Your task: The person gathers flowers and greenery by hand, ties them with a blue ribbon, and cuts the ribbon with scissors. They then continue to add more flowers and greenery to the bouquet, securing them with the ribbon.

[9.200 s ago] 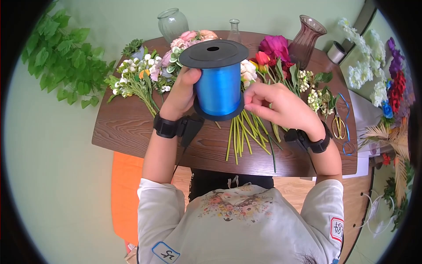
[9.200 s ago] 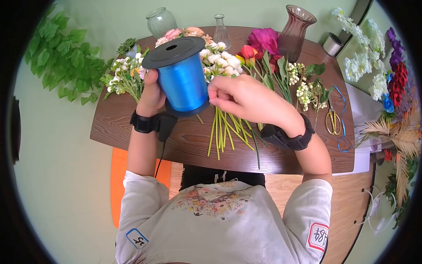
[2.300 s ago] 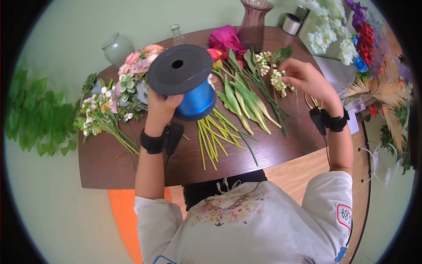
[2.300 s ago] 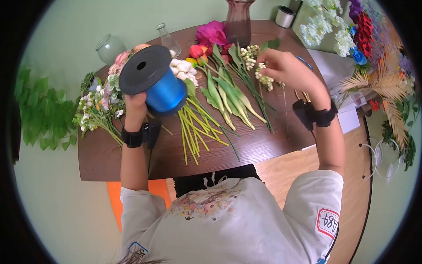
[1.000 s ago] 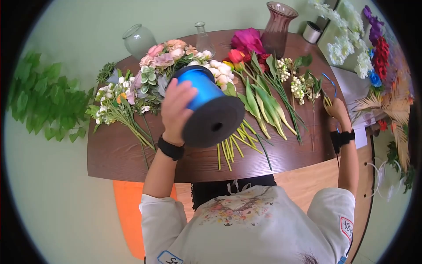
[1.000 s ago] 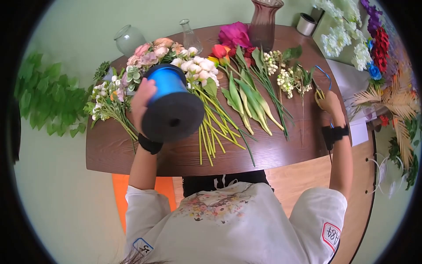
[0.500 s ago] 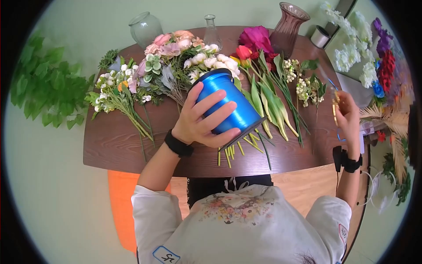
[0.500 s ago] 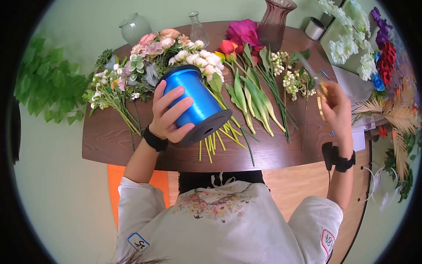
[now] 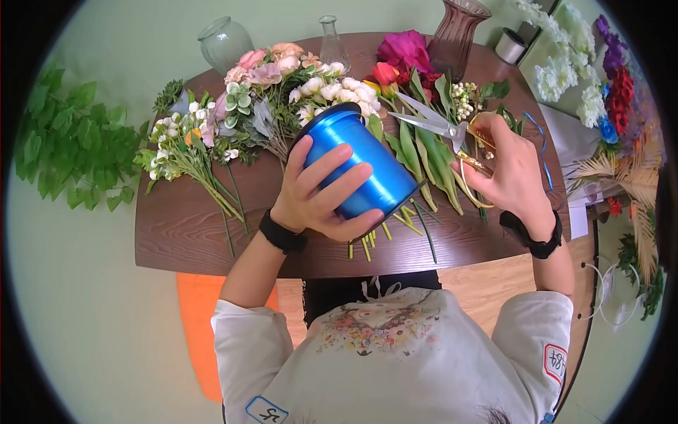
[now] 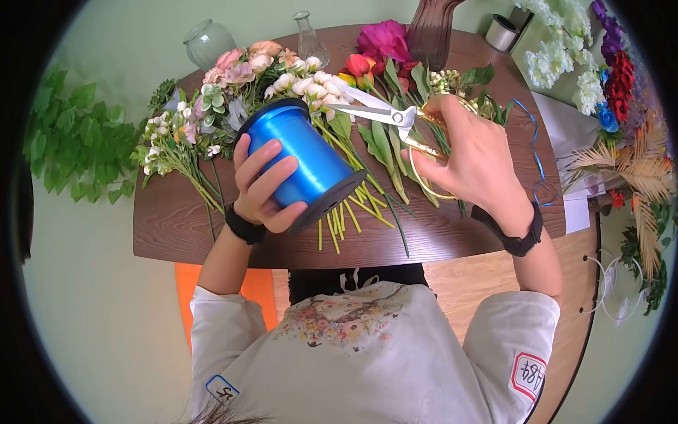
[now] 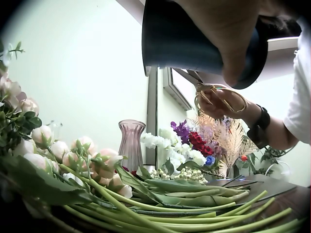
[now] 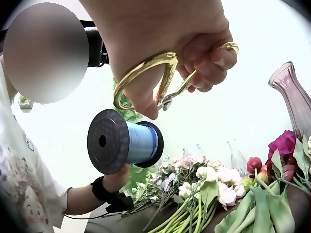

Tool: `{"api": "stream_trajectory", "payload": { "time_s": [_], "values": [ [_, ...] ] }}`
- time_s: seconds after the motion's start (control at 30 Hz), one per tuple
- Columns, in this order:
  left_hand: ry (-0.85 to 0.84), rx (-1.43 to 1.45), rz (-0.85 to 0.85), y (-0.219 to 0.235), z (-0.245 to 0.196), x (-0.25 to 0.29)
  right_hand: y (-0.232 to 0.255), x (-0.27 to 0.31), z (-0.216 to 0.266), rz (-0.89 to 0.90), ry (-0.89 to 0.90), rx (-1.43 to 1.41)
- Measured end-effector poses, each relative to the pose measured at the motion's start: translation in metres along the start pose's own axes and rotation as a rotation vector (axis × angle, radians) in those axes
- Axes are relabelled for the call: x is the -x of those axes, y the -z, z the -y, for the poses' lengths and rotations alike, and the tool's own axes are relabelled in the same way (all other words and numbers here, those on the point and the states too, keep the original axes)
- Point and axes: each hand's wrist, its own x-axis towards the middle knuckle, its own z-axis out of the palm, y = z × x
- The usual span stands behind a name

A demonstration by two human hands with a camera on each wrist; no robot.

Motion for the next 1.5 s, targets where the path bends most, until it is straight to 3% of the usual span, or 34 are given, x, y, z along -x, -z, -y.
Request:
{"api": "stream_trajectory", "payload": {
  "time_s": [0.37,1.3,1.5],
  "values": [
    [0.01,0.014,0.022,0.0,-0.003,-0.001,-0.003,-0.002,0.009,-0.049,0.07,0.058],
    [-0.023,0.048,0.15,-0.007,-0.005,-0.011,-0.011,0.002,0.011,0.014,-0.02,0.103],
    [-0.024,0.007,0.179,-0.01,-0.004,-0.015,-0.009,0.003,0.011,-0.029,0.032,0.075]
  ]
}}
